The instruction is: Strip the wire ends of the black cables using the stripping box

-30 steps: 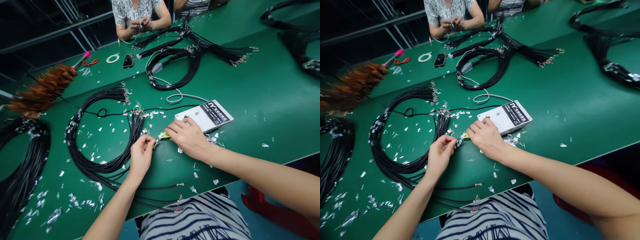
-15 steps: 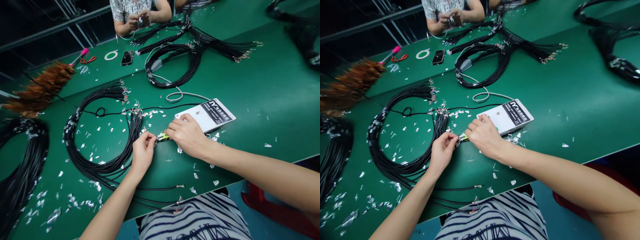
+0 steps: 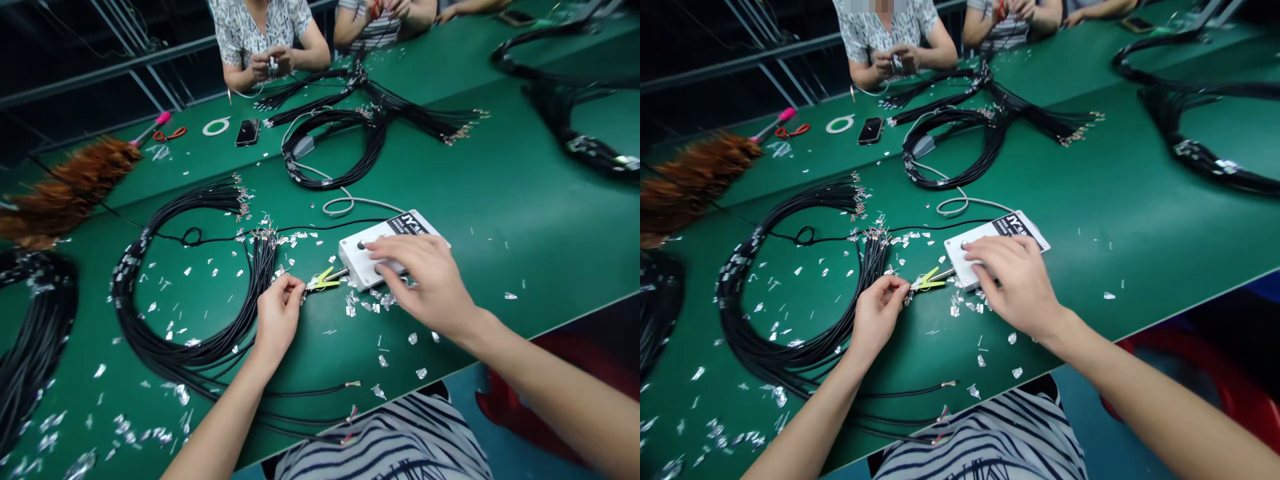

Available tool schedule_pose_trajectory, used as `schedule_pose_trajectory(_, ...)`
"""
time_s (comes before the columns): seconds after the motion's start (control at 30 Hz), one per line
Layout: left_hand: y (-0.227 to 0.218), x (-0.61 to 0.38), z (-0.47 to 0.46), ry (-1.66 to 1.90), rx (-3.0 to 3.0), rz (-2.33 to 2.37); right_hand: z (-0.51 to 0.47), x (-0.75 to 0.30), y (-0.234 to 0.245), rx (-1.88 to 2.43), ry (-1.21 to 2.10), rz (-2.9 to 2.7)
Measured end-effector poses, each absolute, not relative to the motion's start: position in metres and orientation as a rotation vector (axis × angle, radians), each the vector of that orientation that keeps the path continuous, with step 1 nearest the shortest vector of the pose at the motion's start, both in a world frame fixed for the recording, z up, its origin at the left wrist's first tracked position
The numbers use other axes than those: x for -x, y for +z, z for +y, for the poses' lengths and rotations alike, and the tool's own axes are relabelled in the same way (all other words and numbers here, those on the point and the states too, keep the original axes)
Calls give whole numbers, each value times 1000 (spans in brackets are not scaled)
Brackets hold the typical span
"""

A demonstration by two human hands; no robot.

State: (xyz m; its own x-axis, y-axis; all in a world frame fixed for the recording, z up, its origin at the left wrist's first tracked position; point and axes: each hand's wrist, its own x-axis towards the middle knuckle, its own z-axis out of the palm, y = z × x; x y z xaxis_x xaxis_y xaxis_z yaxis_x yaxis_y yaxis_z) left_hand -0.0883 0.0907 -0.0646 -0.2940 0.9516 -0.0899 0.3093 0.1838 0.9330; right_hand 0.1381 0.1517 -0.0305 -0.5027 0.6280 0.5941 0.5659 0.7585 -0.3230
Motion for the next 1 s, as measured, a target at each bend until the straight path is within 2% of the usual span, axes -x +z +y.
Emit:
schedule_pose_trajectory(0.13,-66,88,91,1114,-1194,1748,131,-160,-44,920,145,-2141)
schedule_pose_trajectory(0.33,-63,92,86,1101,-1286,1822,124,-157,-60,980,-41,-2158)
schedule_pose_trajectory(0.47,-61,99,77,1107,-1268,1868,129,-156,-60,943,-54,-2128)
schedule_pose_trajectory(0.6,-59,106,72,1154,-1233,1866,118,-154,-57,880,116,-2084)
schedule_pose_trajectory(0.8,-54,143,96,1377,-1361,2041,72,-149,-57,657,771,-2336)
schedule_pose_trajectory(0.9,-59,164,114,1133,-1629,2332,59,-144,-62,707,838,-2393)
schedule_pose_trajectory(1.0,-67,174,123,865,-1710,2435,57,-139,-67,721,796,-2403)
